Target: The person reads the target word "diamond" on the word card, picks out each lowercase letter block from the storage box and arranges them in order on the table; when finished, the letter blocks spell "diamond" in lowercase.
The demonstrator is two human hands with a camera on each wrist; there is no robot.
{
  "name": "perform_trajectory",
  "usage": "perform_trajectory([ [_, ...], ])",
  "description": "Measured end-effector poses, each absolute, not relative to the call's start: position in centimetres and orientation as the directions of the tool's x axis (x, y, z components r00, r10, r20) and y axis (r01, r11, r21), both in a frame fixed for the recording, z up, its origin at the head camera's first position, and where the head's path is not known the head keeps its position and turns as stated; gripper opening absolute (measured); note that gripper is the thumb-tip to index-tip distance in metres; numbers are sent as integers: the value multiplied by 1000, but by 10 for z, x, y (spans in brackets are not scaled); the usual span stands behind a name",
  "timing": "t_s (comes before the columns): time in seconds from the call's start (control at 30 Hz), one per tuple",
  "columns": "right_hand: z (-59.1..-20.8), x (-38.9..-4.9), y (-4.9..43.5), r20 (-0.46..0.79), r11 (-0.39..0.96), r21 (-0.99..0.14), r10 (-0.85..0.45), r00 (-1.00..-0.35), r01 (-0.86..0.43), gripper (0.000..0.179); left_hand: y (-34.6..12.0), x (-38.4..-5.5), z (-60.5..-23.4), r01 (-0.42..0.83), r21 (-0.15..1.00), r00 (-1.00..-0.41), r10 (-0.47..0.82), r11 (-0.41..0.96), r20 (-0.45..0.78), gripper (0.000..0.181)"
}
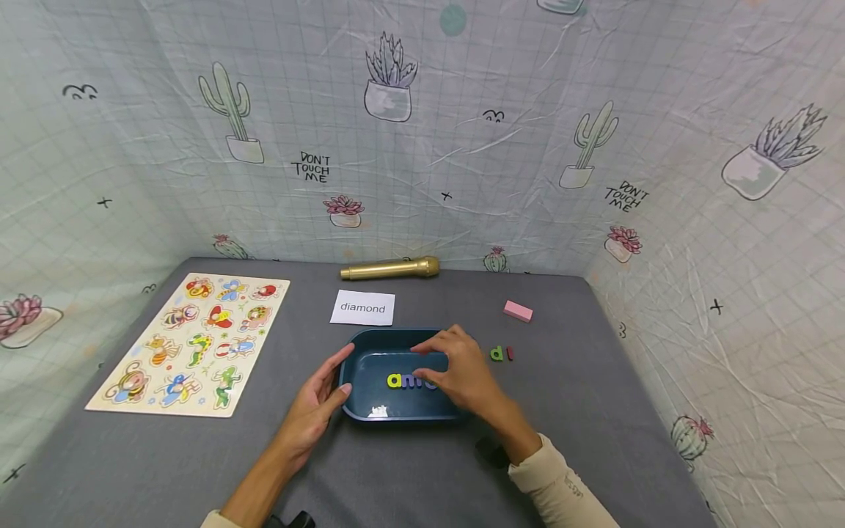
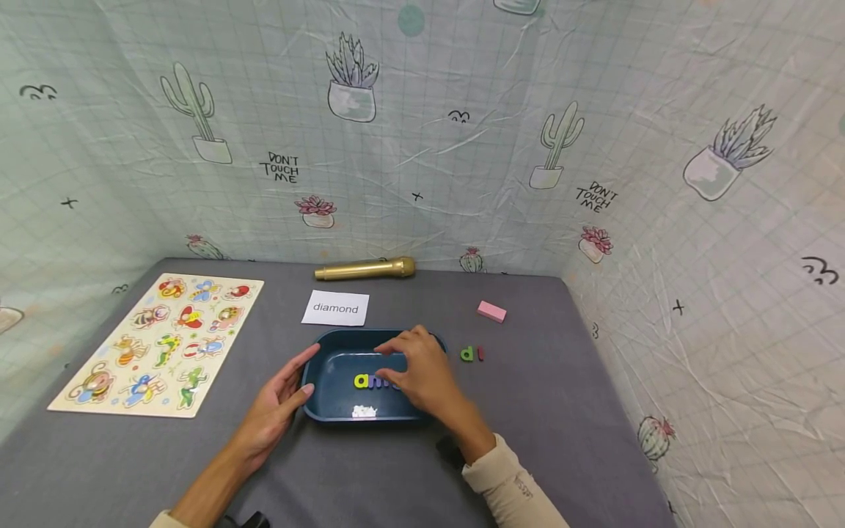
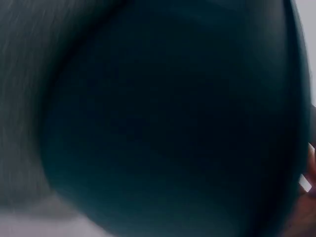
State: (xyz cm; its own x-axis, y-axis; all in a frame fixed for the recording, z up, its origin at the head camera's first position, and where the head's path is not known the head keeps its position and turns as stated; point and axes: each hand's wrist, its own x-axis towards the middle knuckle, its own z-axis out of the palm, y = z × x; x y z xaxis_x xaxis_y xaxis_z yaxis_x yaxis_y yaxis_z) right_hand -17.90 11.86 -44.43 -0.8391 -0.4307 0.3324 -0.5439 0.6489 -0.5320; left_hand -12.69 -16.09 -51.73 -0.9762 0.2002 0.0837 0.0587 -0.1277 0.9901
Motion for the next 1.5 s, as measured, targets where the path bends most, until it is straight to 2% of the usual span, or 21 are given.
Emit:
perform_trajectory([
  [0.3, -461, -184, 92, 234, 665, -531, -480, -845, -525, 36, -161, -127, -518, 35, 992, -977, 203, -124, 60, 65],
  [0.7, -473, -194, 75, 123, 772, -355, -520, -845, -527, 33, -161, -128, -519, 43, 991, -977, 204, -125, 68, 64],
  [1.07, -475, -195, 70, 99, 779, -291, -553, -828, -555, 20, -161, -128, -519, 44, 991, -978, 199, -125, 68, 64],
  [1.5, -464, -191, 79, 149, 745, -359, -549, -823, -562, 22, -162, -127, -519, 35, 992, -978, 202, -120, 59, 64],
])
